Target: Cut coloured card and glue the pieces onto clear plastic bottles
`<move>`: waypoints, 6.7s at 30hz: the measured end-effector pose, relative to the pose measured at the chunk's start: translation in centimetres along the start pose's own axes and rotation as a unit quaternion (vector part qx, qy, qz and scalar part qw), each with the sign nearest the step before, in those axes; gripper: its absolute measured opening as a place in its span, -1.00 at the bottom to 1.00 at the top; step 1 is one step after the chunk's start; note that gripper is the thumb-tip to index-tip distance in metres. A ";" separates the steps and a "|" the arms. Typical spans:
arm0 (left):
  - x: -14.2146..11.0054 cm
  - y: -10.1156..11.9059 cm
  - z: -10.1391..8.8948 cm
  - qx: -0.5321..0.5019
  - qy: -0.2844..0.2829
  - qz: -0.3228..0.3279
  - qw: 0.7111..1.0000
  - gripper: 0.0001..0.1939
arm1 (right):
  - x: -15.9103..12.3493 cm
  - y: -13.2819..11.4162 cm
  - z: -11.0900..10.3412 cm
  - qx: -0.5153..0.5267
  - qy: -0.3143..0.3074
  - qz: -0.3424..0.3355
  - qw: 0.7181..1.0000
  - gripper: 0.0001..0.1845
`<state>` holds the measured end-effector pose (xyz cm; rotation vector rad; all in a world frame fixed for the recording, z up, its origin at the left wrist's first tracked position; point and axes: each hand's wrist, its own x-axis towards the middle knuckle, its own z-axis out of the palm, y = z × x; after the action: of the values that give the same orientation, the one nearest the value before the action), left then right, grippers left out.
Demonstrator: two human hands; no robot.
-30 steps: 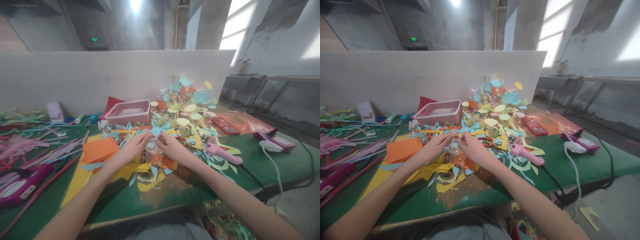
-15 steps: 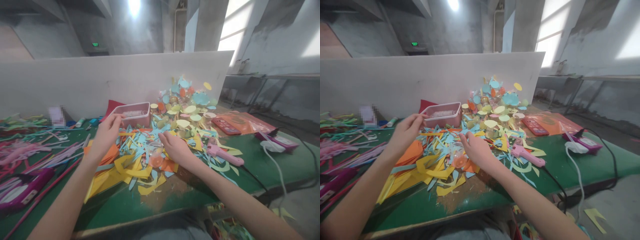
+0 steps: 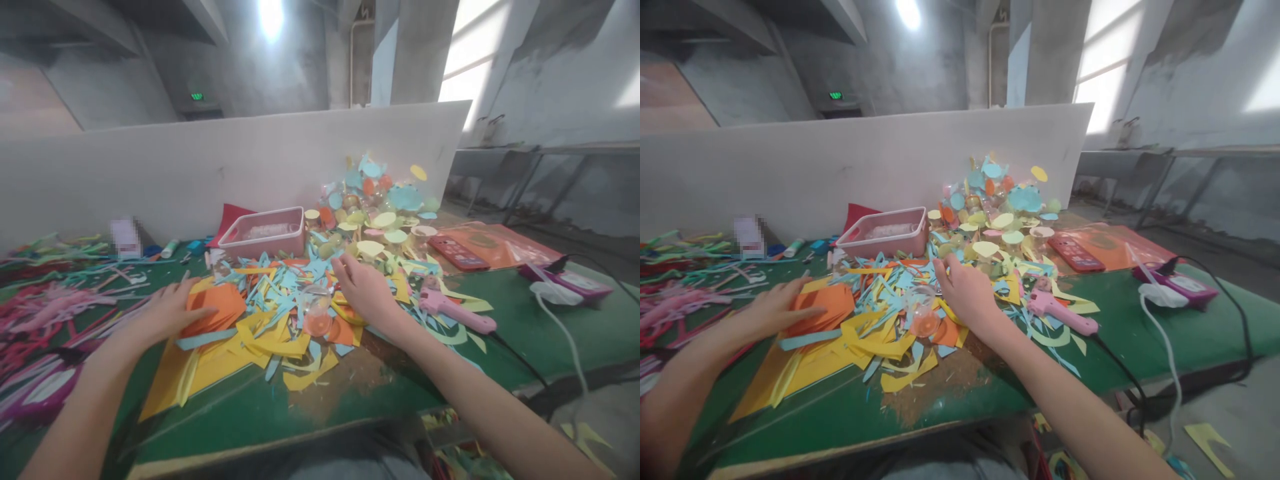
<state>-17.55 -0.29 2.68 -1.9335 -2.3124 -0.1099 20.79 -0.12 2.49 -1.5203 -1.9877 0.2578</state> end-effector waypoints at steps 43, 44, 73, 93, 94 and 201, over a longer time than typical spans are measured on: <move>-2.8 0.8 -1.5 -0.261 0.357 -0.090 0.892 -0.64 | 0.2 0.6 0.2 -0.001 0.023 -0.014 1.000 -0.60; -2.8 1.0 -1.7 -0.273 0.384 -0.087 0.878 -0.65 | 0.2 0.6 0.2 0.011 0.038 -0.022 0.999 -0.61; -0.1 16.9 -3.0 -0.742 -0.085 0.073 0.661 -0.64 | 2.2 0.4 1.0 -0.115 0.286 -0.361 0.880 -0.78; -0.4 18.3 -1.1 -0.794 -0.106 -0.003 0.599 -0.47 | 2.8 0.6 1.4 -0.093 0.187 -0.413 0.886 -0.77; -0.4 18.4 -1.1 -0.799 -0.102 0.003 0.593 -0.47 | 2.8 0.6 1.5 -0.079 0.177 -0.405 0.893 -0.77; -3.1 19.1 -2.8 -0.631 0.044 0.197 0.749 -0.76 | 2.7 -1.3 2.2 0.469 -0.059 -0.100 0.876 -0.71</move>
<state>1.88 -0.31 4.59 -2.6643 -1.6787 -2.0987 18.07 2.40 2.32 -0.6709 -1.6615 1.0640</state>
